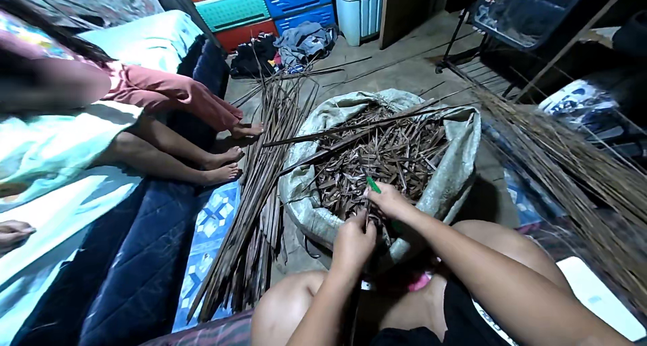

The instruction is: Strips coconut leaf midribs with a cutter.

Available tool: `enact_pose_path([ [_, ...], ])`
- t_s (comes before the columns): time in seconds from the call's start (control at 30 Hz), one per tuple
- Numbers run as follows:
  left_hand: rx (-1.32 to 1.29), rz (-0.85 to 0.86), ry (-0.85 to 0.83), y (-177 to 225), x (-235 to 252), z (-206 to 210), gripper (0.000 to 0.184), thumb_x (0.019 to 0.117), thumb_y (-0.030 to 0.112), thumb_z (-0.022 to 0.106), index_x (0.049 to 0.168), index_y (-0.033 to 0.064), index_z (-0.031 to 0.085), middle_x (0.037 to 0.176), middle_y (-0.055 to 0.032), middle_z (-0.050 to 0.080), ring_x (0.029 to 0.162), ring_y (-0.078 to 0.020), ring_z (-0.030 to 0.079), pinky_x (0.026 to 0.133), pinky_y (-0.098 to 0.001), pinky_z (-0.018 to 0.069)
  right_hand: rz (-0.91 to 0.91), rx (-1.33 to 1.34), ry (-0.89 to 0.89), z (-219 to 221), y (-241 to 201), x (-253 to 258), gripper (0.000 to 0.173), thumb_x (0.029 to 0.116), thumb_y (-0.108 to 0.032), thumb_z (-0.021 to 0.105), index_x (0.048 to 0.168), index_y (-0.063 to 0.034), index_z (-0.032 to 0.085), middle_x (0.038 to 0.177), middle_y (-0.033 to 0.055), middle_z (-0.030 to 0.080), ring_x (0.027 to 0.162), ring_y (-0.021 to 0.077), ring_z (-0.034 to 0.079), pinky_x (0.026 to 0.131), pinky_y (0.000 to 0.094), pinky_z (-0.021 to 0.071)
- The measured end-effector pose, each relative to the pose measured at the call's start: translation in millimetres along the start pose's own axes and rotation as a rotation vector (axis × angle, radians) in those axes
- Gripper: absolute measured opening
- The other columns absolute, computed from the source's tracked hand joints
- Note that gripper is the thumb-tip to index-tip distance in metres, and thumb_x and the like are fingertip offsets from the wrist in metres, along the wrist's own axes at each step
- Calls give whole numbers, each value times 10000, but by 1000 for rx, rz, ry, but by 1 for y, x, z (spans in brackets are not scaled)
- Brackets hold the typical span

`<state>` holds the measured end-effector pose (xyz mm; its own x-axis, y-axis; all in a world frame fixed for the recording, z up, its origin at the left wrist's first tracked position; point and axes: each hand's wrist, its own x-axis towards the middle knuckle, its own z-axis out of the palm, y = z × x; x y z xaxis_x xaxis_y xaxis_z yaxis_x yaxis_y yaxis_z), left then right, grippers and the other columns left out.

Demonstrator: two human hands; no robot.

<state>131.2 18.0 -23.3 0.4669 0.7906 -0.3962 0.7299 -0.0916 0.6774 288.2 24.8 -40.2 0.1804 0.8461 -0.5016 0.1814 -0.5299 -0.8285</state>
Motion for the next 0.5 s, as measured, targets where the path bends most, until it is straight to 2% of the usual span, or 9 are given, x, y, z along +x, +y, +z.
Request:
enact_pose_path([
  [0.1,-40,-13,-12,-2,-1,-3,388,1085,242,492,1400,63,631,1211,-167,712,1108,-274,682,1000,-492,502,12,24,93,-9,2,8,295,1121,-236,444,1240,-14,597,803,39,516,614,116,478,582,288,439],
  [0.13,-42,-16,2,-3,0,-3,388,1092,248,478,1391,61,638,1179,-170,718,1077,-278,685,980,-496,506,-2,-57,109,-12,2,9,320,1123,-247,438,1249,-5,604,865,79,560,690,152,524,657,326,467],
  [0.2,-4,-30,31,-4,3,-6,400,1102,244,442,1397,50,631,1195,-184,715,1108,-303,682,1001,-518,498,-29,-292,56,-13,-3,0,348,1113,-255,438,1253,15,604,1053,199,643,949,299,623,879,492,491],
  [0.27,32,-74,36,-6,7,-10,411,1112,251,415,1400,49,627,1236,-187,700,1153,-313,667,1024,-532,486,-54,-537,-58,-5,-9,-20,358,1093,-285,453,1237,-2,616,1100,235,670,1048,386,657,916,596,495],
  [0.3,39,-90,49,-8,8,-11,405,1110,247,415,1358,37,656,1214,-189,704,1141,-319,670,1009,-541,493,-51,-635,-116,0,-12,-32,361,1089,-296,454,1239,-12,617,1100,239,681,1064,407,666,910,619,502],
  [0.37,50,-104,100,-11,10,-13,353,1076,206,429,1062,-1,714,1014,-181,700,983,-324,675,866,-551,513,-31,-780,-199,10,-18,-52,354,1091,-291,443,1246,-16,603,1121,241,687,1104,423,667,915,621,507],
  [0.4,58,-112,108,-12,10,-14,353,1067,198,428,981,0,708,963,-171,689,937,-319,671,828,-548,515,-19,-824,-211,14,-18,-57,350,1093,-280,435,1260,-16,595,1143,240,685,1124,424,664,923,615,509],
  [0.47,70,-104,116,-12,9,-13,361,1069,198,426,981,-4,713,980,-176,696,950,-322,675,839,-552,515,-1,-888,-179,18,-19,-59,357,1104,-280,430,1292,-16,578,1183,241,685,1148,427,665,932,608,516],
  [0.5,74,-89,117,-11,9,-11,365,1080,209,426,1053,-6,719,1042,-186,705,1005,-328,680,882,-557,513,9,-911,-140,18,-19,-56,364,1108,-283,429,1305,-12,570,1197,246,684,1154,433,666,933,610,520],
])
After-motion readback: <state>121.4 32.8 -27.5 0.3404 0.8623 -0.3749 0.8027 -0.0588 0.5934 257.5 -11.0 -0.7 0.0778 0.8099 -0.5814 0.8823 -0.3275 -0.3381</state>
